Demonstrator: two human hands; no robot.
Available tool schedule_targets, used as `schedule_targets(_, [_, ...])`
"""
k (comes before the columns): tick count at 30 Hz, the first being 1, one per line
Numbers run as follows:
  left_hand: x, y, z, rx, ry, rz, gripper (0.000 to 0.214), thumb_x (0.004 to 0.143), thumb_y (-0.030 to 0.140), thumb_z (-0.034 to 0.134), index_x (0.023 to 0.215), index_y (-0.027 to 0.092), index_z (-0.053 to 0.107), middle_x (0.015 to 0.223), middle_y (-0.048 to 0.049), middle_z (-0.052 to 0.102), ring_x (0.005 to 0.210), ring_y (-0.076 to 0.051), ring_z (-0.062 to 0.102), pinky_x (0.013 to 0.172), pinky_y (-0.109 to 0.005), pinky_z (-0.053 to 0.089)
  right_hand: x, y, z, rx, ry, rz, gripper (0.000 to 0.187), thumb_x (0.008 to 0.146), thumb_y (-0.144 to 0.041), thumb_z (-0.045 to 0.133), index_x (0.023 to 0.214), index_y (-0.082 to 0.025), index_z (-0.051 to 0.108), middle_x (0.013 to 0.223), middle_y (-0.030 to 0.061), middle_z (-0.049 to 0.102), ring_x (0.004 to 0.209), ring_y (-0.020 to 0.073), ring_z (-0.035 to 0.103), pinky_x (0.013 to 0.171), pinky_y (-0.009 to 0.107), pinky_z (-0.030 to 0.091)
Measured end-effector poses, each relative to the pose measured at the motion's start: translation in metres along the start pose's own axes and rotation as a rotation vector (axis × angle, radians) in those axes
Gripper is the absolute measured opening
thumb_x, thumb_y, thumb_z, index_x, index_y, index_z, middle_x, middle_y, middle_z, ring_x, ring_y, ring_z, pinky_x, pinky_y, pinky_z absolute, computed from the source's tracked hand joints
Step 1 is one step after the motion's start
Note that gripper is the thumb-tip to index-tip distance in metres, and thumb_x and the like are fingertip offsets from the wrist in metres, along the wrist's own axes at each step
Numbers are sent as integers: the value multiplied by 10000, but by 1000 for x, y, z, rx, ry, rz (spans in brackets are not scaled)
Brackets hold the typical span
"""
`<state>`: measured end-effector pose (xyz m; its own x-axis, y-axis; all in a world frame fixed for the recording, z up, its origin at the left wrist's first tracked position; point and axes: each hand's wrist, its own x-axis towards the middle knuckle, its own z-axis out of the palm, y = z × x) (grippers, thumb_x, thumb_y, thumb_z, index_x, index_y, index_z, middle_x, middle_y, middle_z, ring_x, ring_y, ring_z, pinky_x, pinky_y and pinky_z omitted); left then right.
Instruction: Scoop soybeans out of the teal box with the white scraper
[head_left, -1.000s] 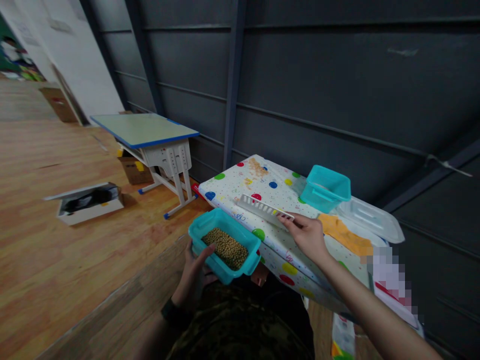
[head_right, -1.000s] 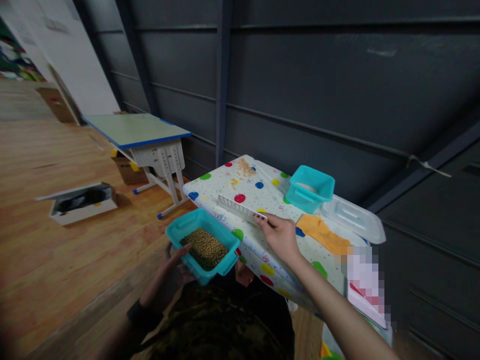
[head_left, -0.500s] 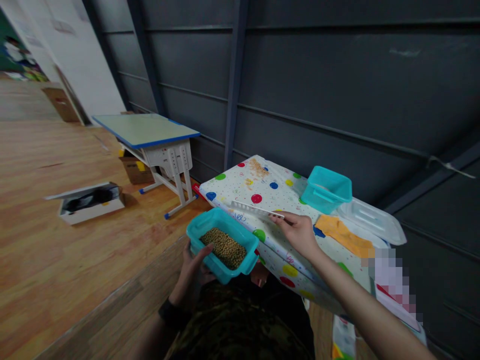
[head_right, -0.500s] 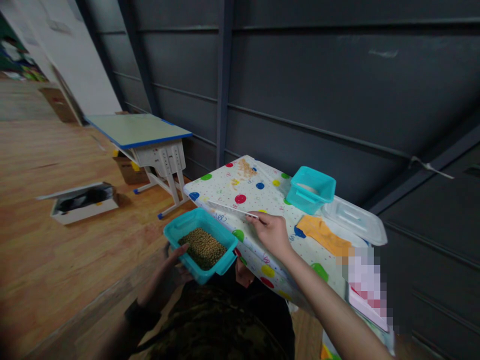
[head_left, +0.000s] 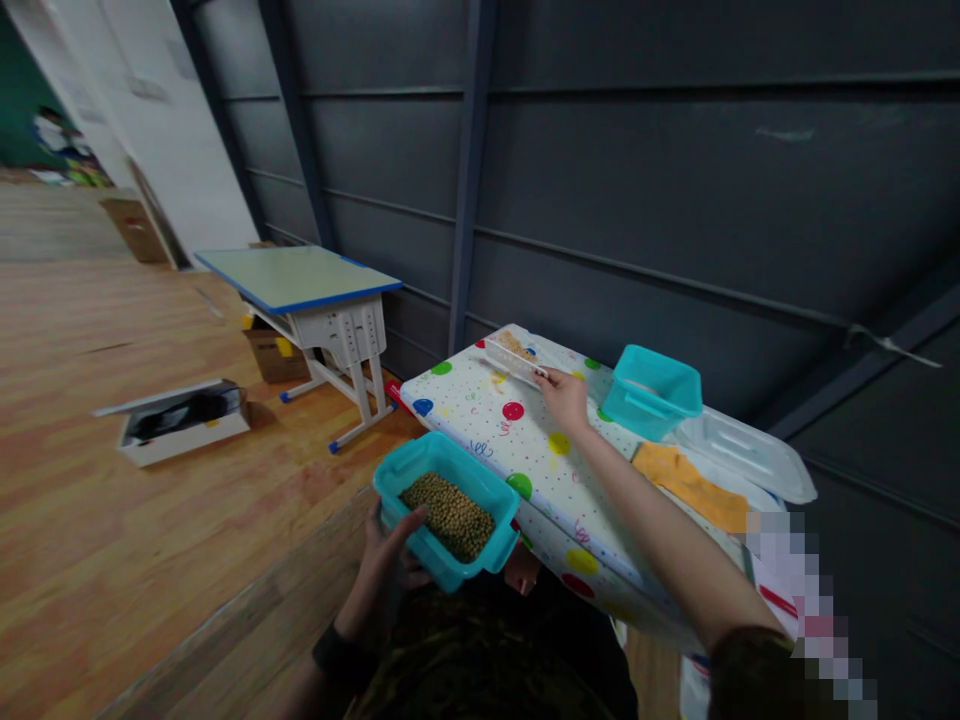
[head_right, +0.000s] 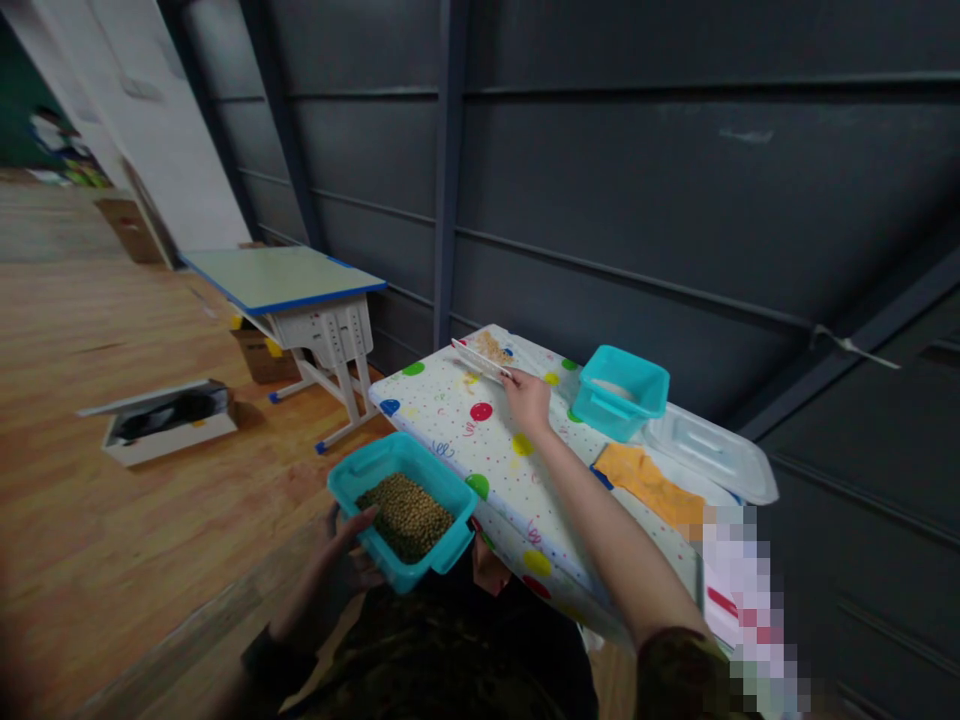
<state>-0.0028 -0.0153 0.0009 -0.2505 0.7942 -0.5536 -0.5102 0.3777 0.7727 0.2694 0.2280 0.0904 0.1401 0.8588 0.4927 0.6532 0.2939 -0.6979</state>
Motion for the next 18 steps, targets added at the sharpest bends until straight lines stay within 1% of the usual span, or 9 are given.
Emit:
schedule_targets(2, [1, -2, 2, 33, 32, -12, 1262, 818, 448, 1006, 1812, 438, 229, 1585, -208, 685, 715, -251, 843, 547, -372, 672, 5, 1, 8, -25, -19, -7, 247, 960, -295, 740, 1056, -235, 959, 1156, 92, 919, 1070, 385, 875, 986, 458, 656])
schedule_targets(4, [1, -4, 4, 33, 28, -1, 1271, 811, 454, 1009, 1811, 431, 225, 1479, -179, 732, 611, -207, 790, 497, -343, 636, 5, 4, 12, -37, -39, -14, 256, 957, -280, 737, 1068, -228, 961, 1139, 87, 919, 1042, 375, 873, 970, 445, 651])
schedule_targets(7, [3, -6, 6, 1, -8, 9, 1260, 811, 451, 1005, 1806, 430, 233, 1377, -137, 767, 566, -191, 756, 480, -338, 620, -2, 10, 12, -30, -75, -35, 243, 958, -291, 749, 1051, -229, 965, 1073, 75, 925, 959, 355, 865, 907, 414, 643])
schedule_targets(10, [4, -8, 6, 10, 15, -6, 1236, 835, 449, 975, 1807, 455, 212, 1423, -128, 741, 534, -159, 717, 498, -358, 639, -10, 12, 8, -1, -99, -54, 235, 960, -300, 758, 1044, -237, 968, 1062, 70, 928, 943, 355, 862, 873, 405, 637])
schedule_targets(13, [5, -8, 6, 30, 32, -26, 1210, 838, 471, 968, 1801, 464, 233, 1514, -156, 712, 563, -169, 743, 531, -378, 659, -12, 10, 6, 27, -94, -64, 240, 968, -303, 752, 1055, -244, 967, 1098, 78, 927, 985, 368, 866, 886, 421, 642])
schedule_targets(16, [4, -8, 6, 26, 16, -25, 1261, 792, 492, 1012, 1794, 472, 247, 1569, -177, 698, 672, -235, 824, 561, -376, 664, -14, 6, 7, 32, -86, -70, 228, 955, -291, 755, 1037, -259, 966, 1117, 79, 925, 1005, 373, 872, 929, 451, 651])
schedule_targets(18, [3, -8, 6, -3, -8, -35, 1299, 770, 490, 1035, 1793, 480, 235, 1588, -178, 690, 701, -244, 837, 559, -360, 654, -18, 4, 7, 32, -100, -75, 224, 943, -290, 759, 1025, -267, 967, 1091, 74, 926, 981, 373, 874, 930, 467, 655])
